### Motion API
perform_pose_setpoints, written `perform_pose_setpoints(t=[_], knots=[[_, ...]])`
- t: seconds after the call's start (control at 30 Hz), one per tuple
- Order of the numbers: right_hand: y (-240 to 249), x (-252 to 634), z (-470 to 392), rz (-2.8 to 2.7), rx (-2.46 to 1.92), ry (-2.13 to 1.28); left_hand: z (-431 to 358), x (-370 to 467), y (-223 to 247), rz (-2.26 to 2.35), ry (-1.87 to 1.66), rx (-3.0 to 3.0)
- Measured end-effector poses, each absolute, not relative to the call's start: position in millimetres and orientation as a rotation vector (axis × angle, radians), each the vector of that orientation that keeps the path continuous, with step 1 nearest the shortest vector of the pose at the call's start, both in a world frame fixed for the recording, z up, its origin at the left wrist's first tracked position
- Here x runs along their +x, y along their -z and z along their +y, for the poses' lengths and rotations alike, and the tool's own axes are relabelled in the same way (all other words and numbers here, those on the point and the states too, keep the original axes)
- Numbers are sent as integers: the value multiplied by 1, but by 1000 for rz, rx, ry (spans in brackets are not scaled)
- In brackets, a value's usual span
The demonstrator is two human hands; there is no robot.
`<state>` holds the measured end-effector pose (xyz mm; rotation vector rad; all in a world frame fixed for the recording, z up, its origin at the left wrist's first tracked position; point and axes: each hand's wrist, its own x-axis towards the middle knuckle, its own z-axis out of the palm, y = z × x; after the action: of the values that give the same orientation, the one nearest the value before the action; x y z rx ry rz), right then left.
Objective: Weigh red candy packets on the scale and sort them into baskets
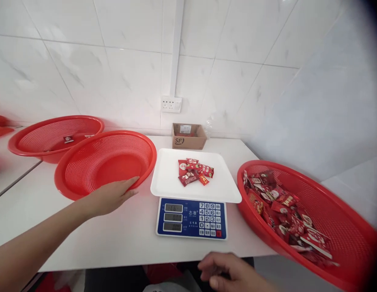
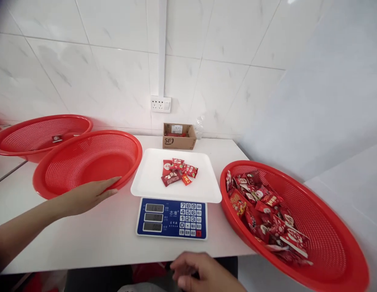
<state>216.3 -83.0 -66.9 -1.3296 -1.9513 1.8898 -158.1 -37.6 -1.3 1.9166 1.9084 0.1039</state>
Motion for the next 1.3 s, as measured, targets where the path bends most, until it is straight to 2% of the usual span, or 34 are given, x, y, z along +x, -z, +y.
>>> perform_pose_setpoints(t=[0.17, 0.3, 0.4, 0.57, 0.8, 1.17, 1.23, 1.3], knots=[[8, 201, -39, -2028, -1274, -1124, -9, -105, -8, 1954, -368, 2205], [10, 184, 3, -2127, -1292, -407, 18, -52, -8, 1597, -544, 2344], [19, 172, 25, -2239, -1356, -214, 34, -20, 1, 1519, -481, 2527], [24, 164, 37, -2295, -1559, -159, 43, -2, 9, 1536, -380, 2586], [25, 161, 41, -2309, -1589, -172, 33, -11, 1, 1680, -286, 2529], [21, 169, 36, -2172, -1606, -285, 29, -94, -37, 2287, -362, 2206], [20, 165, 34, -2118, -1524, -365, 25, -92, -36, 2187, -447, 2158], [19, 156, 29, -2067, -1380, -447, 17, -78, -29, 1900, -601, 2092]])
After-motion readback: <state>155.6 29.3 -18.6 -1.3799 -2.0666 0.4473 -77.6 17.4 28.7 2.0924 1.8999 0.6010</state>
